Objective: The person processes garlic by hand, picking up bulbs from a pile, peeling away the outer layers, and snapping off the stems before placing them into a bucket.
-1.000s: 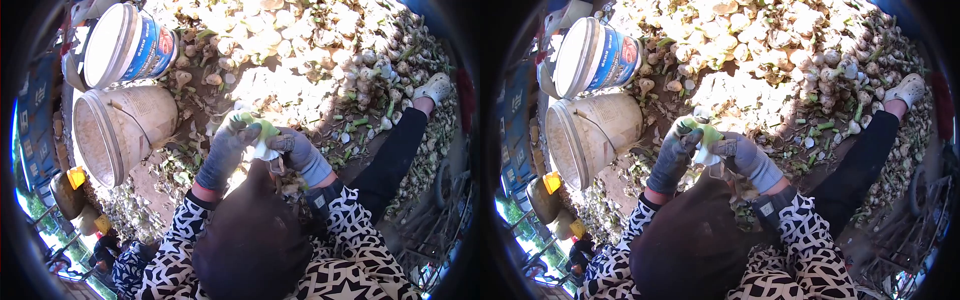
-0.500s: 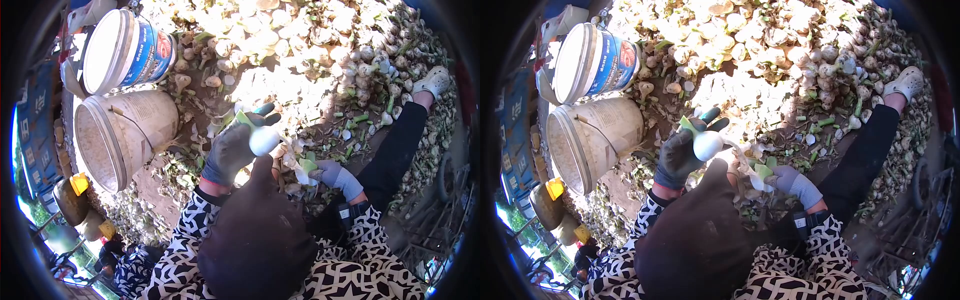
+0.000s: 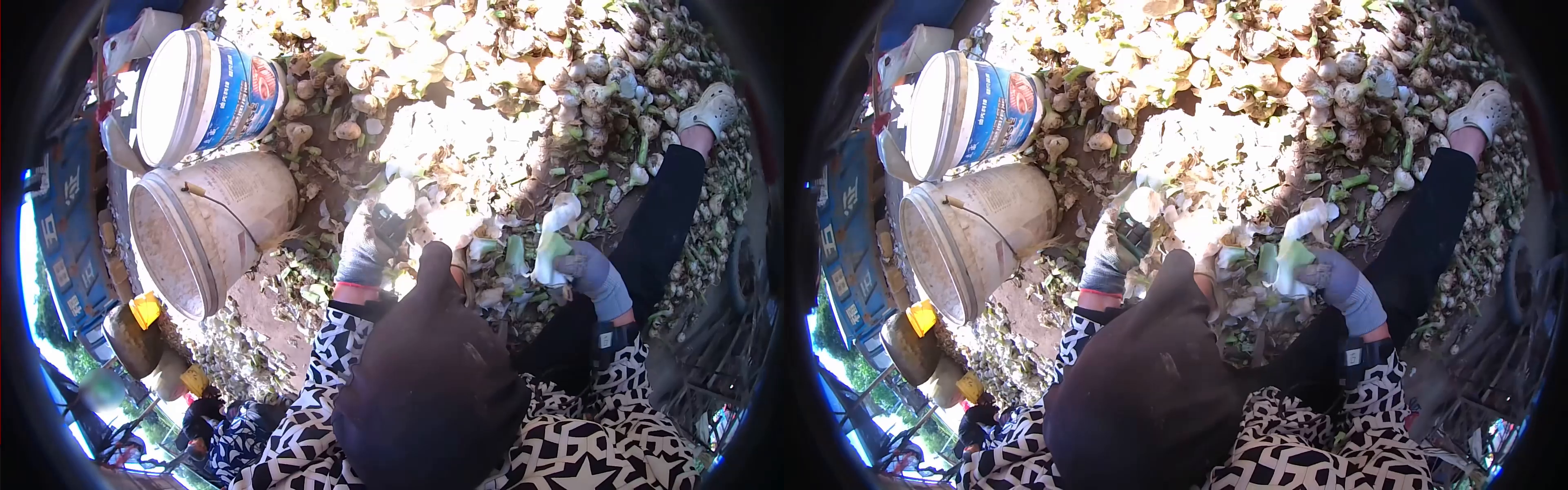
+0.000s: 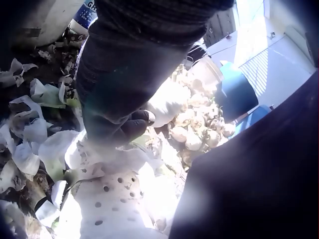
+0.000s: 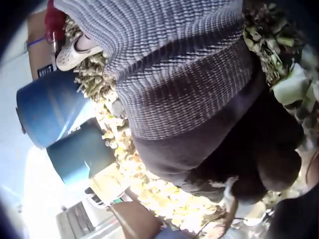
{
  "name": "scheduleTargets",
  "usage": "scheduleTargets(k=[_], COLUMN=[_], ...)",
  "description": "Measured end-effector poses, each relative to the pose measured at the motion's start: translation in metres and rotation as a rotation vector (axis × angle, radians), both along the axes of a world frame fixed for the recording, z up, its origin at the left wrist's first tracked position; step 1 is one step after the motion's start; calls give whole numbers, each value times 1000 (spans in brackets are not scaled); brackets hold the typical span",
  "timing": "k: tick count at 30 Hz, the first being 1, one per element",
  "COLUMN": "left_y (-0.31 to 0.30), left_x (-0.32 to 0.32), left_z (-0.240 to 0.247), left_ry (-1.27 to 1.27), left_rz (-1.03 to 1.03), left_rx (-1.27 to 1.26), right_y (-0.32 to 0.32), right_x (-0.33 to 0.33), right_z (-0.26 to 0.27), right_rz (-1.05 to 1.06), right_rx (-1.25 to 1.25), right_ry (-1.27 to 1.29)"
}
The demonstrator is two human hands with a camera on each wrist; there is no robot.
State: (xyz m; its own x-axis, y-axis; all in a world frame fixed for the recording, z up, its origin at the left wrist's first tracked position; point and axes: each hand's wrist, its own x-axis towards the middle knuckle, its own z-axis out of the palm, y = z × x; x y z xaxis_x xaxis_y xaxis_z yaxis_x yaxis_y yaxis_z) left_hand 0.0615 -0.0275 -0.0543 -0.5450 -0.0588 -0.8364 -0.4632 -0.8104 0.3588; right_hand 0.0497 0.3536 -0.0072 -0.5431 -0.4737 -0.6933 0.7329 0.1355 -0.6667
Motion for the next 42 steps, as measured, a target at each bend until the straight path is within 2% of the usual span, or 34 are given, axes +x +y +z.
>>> scheduleTargets(k=[1, 2, 3, 4, 5, 6, 7, 8, 9, 10, 11, 12, 13, 15, 16, 17, 18, 19, 20, 21, 22, 23, 24, 26, 28, 29, 30, 32, 33, 34, 36, 38, 40, 42], left_y=[-6, -11, -18, -24, -23, -45, -70, -91, -102, -137, -169, -188, -185, -178, -180, -168, -104, -70, -38, -4, 26, 50, 71, 96, 98, 93, 88, 80, 79, 77, 77, 80, 77, 74], left_x=[-3, 4, 7, 9, 8, 4, 13, 22, 15, 29, 41, 50, 43, 21, 22, 16, -13, -25, -35, -44, -53, -60, -62, -69, -71, -71, -70, -66, -65, -64, -65, -68, -72, -72], left_z=[-6, -6, 0, 20, 61, 73, 101, 130, 172, 192, 221, 238, 238, 234, 219, 195, 191, 168, 151, 121, 107, 92, 76, 53, 60, 67, 68, 66, 74, 78, 81, 79, 84, 91], left_ry=[-199, -105, -80, 147, 358, 213, 420, 430, 376, 390, 264, 97, 91, -165, 162, 388, 483, 481, 505, 581, 610, 700, 785, 1043, 965, 950, 933, 906, 908, 899, 886, 960, 1066, 1008], left_rz=[74, 98, 88, -8, -130, 215, 75, 79, 101, 109, -155, -451, -435, -111, -184, -116, -211, -234, -396, -378, -575, -778, -890, -1027, -1034, -960, -952, -875, -834, -831, -859, -801, -764, -801], left_rx=[-55, -69, -164, -295, -531, -454, -757, -1146, -1408, -1704, -2091, -2453, -2457, -2622, -2347, -2039, -2069, -1821, -1587, -1238, -1071, -1068, -999, -1099, -1021, -999, -1030, -1167, -1222, -1223, -1396, -1492, -1738, -1640], right_y=[-16, -32, -32, -26, 2, 29, 34, 48, 67, 82, 96, 108, 117, 131, 139, 147, 146, 143, 136, 116, 87, 64, 37, -54, -113, -122, -130, -133, -123, -124, -121, -130, -138, -136], right_x=[-13, -16, -16, -24, -20, -19, -34, -48, -61, -83, -95, -114, -129, -142, -147, -149, -146, -141, -134, -120, -106, -95, -84, -65, -52, -49, -51, -55, -54, -60, -76, -77, -79, -80], right_z=[14, 13, 8, 11, -6, -26, -16, -14, -22, -26, -33, -39, -47, -72, -86, -94, -96, -98, -100, -96, -91, -93, -95, -42, -44, -36, -24, -7, -15, -3, 17, 20, 28, 33], right_rz=[475, 1081, 1225, 1082, 827, 620, 431, 316, 314, 277, 182, 198, 180, 146, 130, 109, 111, 131, 153, -192, -510, -601, -680, -733, -922, -784, -758, -601, -451, -443, -151, -231, -335, -279], right_rx=[285, 673, 894, 1002, 1014, 1053, 1124, 1186, 1385, 1482, 1557, 1624, 1647, 1644, 1621, 1616, 1609, 1521, 1430, 1064, 671, 351, 22, -260, -447, -557, -577, -193, -29, -30, 386, 369, 291, 311], right_ry=[-112, 252, 202, 120, 217, 273, 310, 428, 509, 443, 537, 449, 387, 222, 123, 21, 68, 106, 142, -9, -159, -282, -405, -370, -408, -345, -354, -74, 212, 207, 920, 926, 674, 669])
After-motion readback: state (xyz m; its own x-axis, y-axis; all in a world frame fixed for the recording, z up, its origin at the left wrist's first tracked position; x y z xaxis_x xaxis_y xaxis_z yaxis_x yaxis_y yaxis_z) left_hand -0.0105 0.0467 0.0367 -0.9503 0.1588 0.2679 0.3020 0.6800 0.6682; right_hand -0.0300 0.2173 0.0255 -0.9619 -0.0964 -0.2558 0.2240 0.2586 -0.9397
